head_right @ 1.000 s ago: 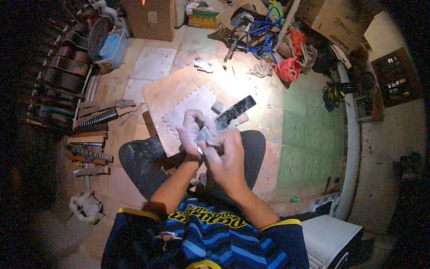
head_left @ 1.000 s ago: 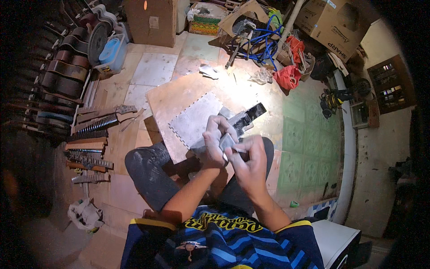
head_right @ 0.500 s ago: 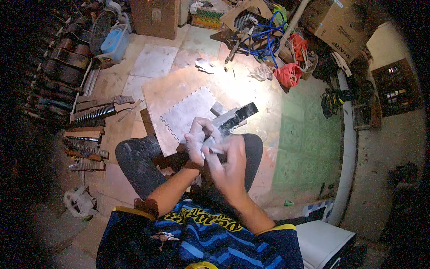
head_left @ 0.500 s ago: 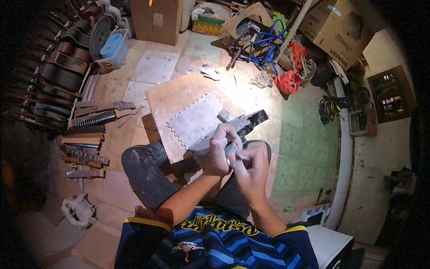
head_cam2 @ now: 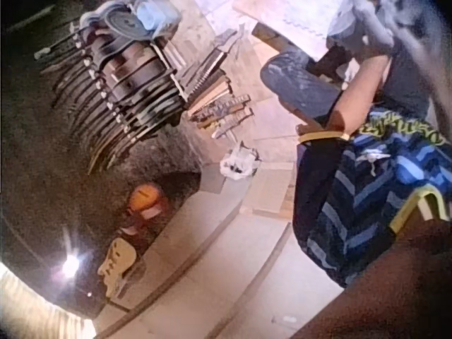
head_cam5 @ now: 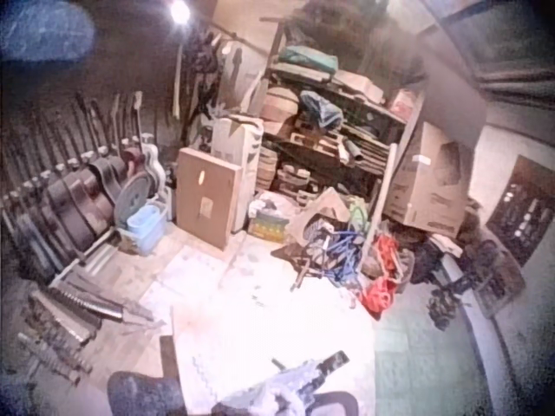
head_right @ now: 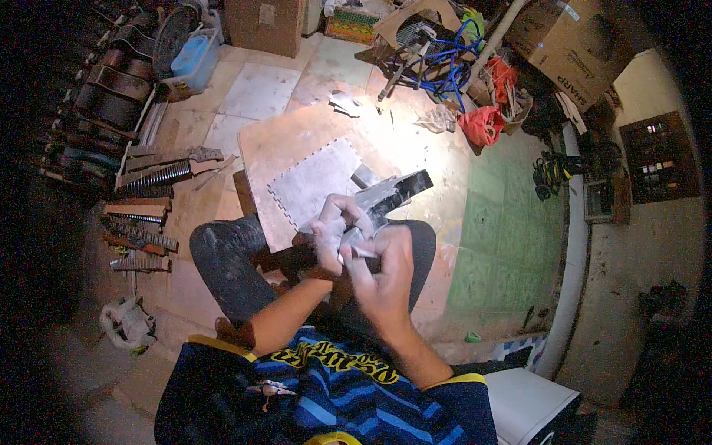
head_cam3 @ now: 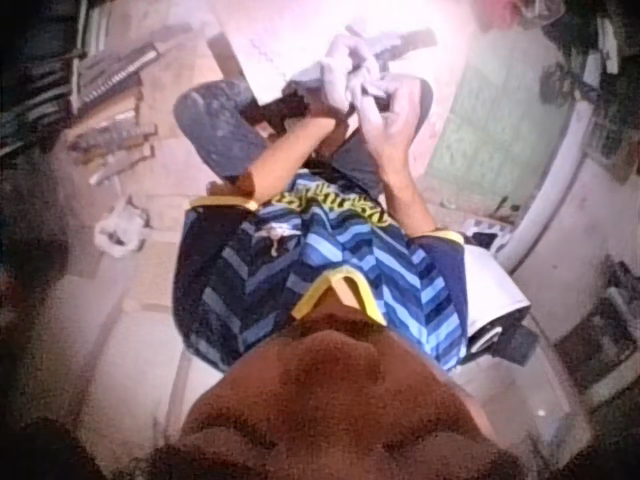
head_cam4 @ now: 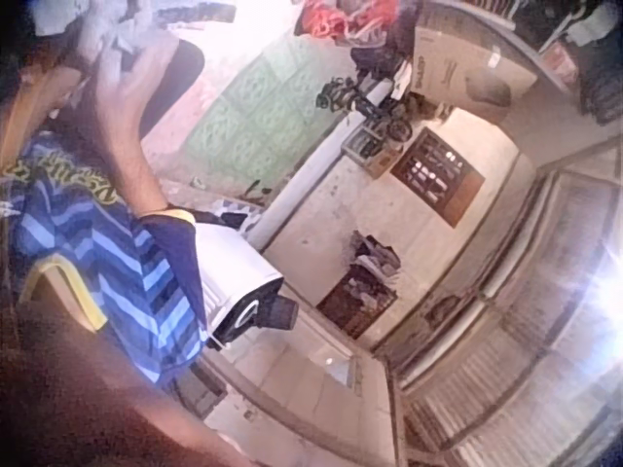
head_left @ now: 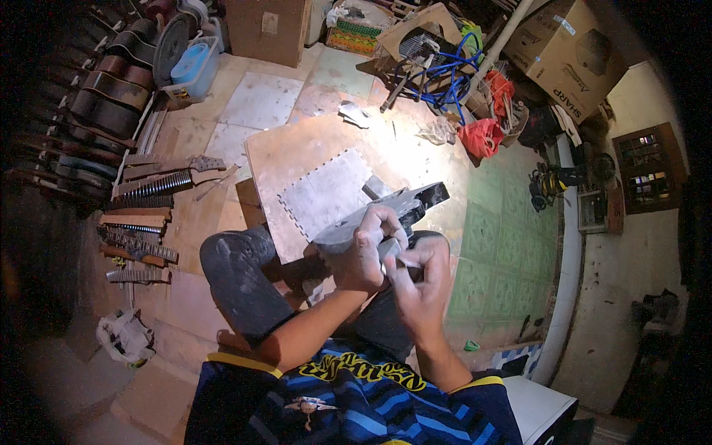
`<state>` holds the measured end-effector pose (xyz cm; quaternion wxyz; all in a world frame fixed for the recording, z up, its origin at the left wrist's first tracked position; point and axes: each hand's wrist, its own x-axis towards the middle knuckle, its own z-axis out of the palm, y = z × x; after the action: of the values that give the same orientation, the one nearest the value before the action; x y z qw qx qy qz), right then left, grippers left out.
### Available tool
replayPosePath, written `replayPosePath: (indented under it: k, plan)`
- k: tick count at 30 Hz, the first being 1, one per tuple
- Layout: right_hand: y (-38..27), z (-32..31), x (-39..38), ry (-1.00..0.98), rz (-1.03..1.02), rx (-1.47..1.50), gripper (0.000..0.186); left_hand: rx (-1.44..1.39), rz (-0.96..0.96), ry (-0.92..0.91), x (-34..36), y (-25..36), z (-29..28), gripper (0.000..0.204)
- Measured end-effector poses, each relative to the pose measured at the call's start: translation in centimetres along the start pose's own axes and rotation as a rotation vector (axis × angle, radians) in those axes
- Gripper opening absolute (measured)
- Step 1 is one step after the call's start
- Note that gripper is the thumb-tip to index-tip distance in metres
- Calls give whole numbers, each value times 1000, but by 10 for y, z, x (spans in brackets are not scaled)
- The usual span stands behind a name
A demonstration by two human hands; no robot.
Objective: The person sands the surface and edges of a wooden electric guitar body using a sanding block, turning the body over and wiping it down to check the finish.
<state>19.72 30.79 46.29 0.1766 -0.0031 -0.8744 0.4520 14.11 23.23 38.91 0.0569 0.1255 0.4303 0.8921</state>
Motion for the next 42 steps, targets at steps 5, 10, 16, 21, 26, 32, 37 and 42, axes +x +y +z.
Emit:
replayPosePath:
  k: [5, 10, 16, 21, 26, 32, 37, 42]
  plan:
    - [-12, -7, -1, 8, -74, -86, 23, -35, -13, 72, 1, -4, 0, 81]
    - [-20, -4, 8, -32, -219, -222, 27, -139, -5, 104, -6, -8, 7, 74]
    - [-9, -8, -17, -4, -138, -163, 30, -199, -50, 44, -6, -15, 5, 71]
    - [-2, -5, -11, -23, -151, -130, 28, -173, -41, 106, -3, -14, 0, 77]
    - [5, -38, -31, 96, 334, 156, 20, -273, 60, 76, 8, -11, 1, 71]
    - [0, -7, -19, 32, 124, 35, 21, -209, 17, 74, 2, -9, 5, 77]
    - [4, 4, -10, 82, 124, 113, 18, -199, -21, 174, 3, -2, 1, 80]
    - [4, 7, 11, 71, 173, 153, 19, -43, 51, 238, 6, -2, 9, 81]
